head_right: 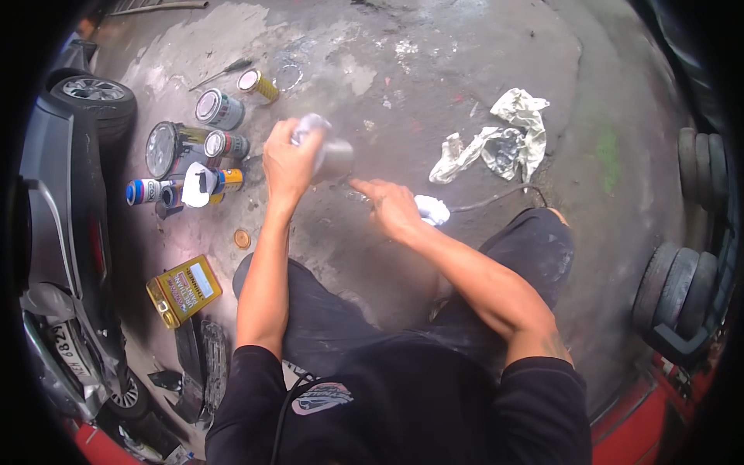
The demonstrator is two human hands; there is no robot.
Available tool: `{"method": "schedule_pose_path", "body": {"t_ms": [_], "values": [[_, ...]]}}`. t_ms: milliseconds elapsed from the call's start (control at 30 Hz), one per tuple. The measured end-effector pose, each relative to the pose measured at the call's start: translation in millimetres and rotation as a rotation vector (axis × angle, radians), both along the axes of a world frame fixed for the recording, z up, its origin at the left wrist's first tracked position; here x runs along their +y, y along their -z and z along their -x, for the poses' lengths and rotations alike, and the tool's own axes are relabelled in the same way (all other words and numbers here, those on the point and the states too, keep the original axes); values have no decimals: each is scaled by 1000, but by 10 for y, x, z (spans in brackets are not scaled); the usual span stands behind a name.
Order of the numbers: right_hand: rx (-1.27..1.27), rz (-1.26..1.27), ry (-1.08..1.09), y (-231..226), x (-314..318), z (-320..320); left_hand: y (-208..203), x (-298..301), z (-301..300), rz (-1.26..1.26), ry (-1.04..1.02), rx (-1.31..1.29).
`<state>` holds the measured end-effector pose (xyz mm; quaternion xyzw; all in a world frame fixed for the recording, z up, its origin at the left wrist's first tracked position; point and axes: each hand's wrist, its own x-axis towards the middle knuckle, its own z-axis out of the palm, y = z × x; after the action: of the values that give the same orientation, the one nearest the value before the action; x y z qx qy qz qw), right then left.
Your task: The person spray paints a black car bumper with a silver spray gun, applying multiple coats to the surface. They then clean the spray gun using a solvent and a cloth.
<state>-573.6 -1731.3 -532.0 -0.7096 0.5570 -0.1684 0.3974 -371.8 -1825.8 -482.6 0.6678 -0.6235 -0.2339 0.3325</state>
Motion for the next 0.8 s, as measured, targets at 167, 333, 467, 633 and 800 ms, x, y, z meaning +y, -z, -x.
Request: {"method": "schedule_pose_path", "body": {"t_ms": [167, 333, 467, 633, 800], "values": [[46, -13, -56, -98, -6, -52, 151, -185, -322, -157, 9, 430], [21, -9, -34, 39, -39, -19, 180, 5, -83, 49, 4, 31], [48, -100, -28, -121, -143, -42, 38, 184, 33, 213, 127, -192], [-92, 67, -34, -181, 59, -85, -249, 241, -30, 267, 155, -198], [-161, -97, -24, -3, -46, -91, -135, 181, 57, 220, 169, -282]]}}
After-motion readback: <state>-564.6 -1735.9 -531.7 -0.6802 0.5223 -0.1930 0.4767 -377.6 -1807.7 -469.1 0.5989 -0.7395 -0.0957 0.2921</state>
